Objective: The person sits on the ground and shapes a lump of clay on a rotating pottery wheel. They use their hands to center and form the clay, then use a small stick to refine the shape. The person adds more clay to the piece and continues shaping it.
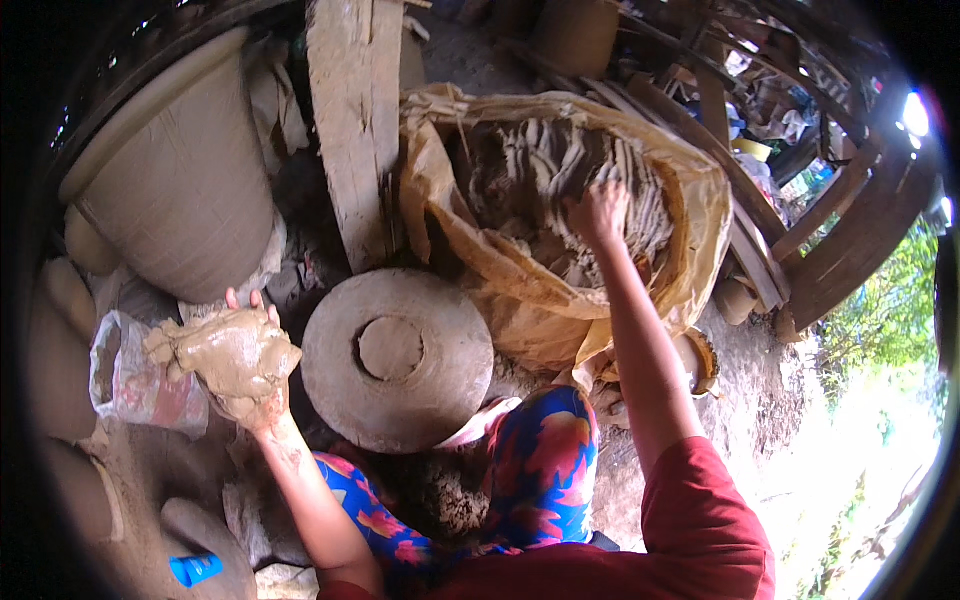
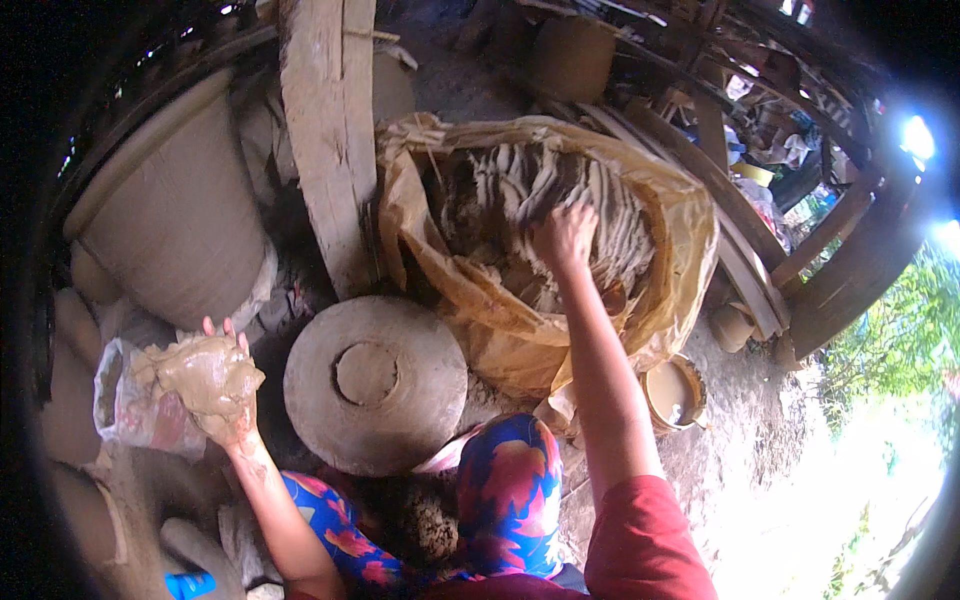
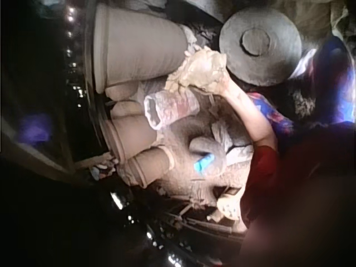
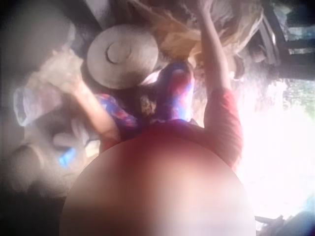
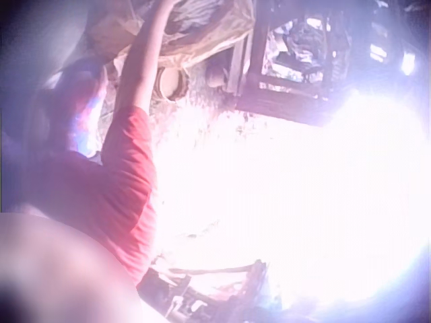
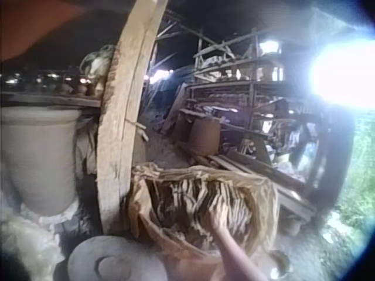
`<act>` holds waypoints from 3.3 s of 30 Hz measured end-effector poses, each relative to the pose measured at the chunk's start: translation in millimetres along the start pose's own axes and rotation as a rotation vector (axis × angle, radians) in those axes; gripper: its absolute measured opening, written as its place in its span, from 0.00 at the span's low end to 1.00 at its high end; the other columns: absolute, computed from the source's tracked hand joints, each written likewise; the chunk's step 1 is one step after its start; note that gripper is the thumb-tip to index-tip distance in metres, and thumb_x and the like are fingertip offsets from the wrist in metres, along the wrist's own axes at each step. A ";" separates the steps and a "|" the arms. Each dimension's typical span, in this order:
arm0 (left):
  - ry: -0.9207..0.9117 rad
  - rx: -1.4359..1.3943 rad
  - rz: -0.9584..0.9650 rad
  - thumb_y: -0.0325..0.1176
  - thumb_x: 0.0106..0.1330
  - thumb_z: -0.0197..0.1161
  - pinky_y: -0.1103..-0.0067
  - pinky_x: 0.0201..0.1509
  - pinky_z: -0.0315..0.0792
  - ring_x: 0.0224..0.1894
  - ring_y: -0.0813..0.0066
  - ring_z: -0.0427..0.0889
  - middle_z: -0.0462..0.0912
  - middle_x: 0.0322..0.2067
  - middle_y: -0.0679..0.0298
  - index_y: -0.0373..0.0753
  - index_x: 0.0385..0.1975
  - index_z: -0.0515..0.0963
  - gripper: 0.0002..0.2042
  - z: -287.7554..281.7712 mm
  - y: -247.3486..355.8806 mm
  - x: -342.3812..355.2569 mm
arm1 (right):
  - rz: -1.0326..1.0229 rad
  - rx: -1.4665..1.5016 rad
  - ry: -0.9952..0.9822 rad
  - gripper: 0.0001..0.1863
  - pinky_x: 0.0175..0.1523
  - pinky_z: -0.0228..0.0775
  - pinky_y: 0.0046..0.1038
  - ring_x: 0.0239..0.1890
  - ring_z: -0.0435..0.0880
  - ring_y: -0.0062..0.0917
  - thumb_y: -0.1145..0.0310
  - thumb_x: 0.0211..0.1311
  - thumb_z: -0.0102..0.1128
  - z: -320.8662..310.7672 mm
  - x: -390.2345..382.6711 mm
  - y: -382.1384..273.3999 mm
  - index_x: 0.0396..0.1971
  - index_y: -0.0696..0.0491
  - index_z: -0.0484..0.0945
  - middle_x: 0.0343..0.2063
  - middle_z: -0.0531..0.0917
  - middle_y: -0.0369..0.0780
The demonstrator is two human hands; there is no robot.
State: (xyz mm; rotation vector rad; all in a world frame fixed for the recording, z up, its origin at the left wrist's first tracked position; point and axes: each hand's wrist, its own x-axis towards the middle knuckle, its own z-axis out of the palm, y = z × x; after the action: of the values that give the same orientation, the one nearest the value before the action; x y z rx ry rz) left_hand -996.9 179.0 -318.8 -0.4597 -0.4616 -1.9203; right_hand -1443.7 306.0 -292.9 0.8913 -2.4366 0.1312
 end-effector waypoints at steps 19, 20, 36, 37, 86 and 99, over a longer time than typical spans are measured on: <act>-0.127 -0.064 -0.061 0.53 0.59 0.44 0.53 0.60 0.45 0.60 0.47 0.49 0.53 0.59 0.55 0.48 0.55 0.60 0.26 -0.4 5.9 -6.9 | -0.368 -0.074 -0.156 0.12 0.40 0.66 0.37 0.36 0.74 0.40 0.65 0.40 0.57 9.5 -33.5 5.8 0.25 0.58 0.76 0.27 0.76 0.46; -0.189 -0.064 -0.065 0.55 0.58 0.44 0.52 0.60 0.46 0.59 0.46 0.51 0.54 0.58 0.54 0.48 0.54 0.61 0.27 0.6 6.0 -6.8 | -0.254 0.247 -0.232 0.13 0.39 0.68 0.37 0.35 0.76 0.38 0.63 0.40 0.59 -1.7 -40.7 4.7 0.23 0.58 0.76 0.25 0.77 0.48; 0.181 -0.018 0.079 0.52 0.57 0.41 0.59 0.55 0.59 0.50 0.52 0.67 0.68 0.47 0.52 0.42 0.52 0.64 0.26 2.0 -5.7 -8.2 | -0.233 1.590 -0.385 0.21 0.44 0.66 0.22 0.37 0.75 0.21 0.69 0.43 0.66 -141.6 -62.2 -182.8 0.38 0.63 0.71 0.35 0.78 0.41; 0.231 -0.045 0.058 0.52 0.57 0.42 0.60 0.53 0.62 0.48 0.53 0.68 0.69 0.47 0.52 0.41 0.51 0.64 0.26 1.0 -7.1 -8.6 | -0.182 1.583 -0.414 0.26 0.48 0.64 0.24 0.41 0.73 0.23 0.68 0.42 0.67 -143.5 -66.6 -188.3 0.41 0.63 0.69 0.39 0.76 0.42; 0.687 0.657 0.182 0.64 0.52 0.44 0.58 0.54 0.55 0.47 0.51 0.67 0.68 0.48 0.61 0.51 0.54 0.59 0.32 9.8 -44.5 -11.3 | 0.150 2.314 -0.052 0.10 0.32 0.65 0.22 0.24 0.71 0.17 0.63 0.54 0.54 -126.3 -159.2 -225.7 0.23 0.55 0.68 0.21 0.73 0.35; 0.421 0.661 -0.078 0.44 0.61 0.47 0.74 0.47 0.69 0.41 0.69 0.76 0.75 0.40 0.55 0.30 0.43 0.71 0.21 1.5 -40.8 -19.2 | -0.344 2.251 -0.906 0.57 0.51 0.65 0.33 0.47 0.72 0.34 0.46 0.22 0.72 -125.5 -133.3 -190.0 0.54 0.63 0.54 0.48 0.69 0.49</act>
State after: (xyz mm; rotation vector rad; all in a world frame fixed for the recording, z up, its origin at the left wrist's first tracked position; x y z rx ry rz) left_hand -1027.4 209.6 -331.7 0.3882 -0.7930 -1.7443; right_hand -1183.4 267.9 -272.1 2.3303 -1.5213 3.1388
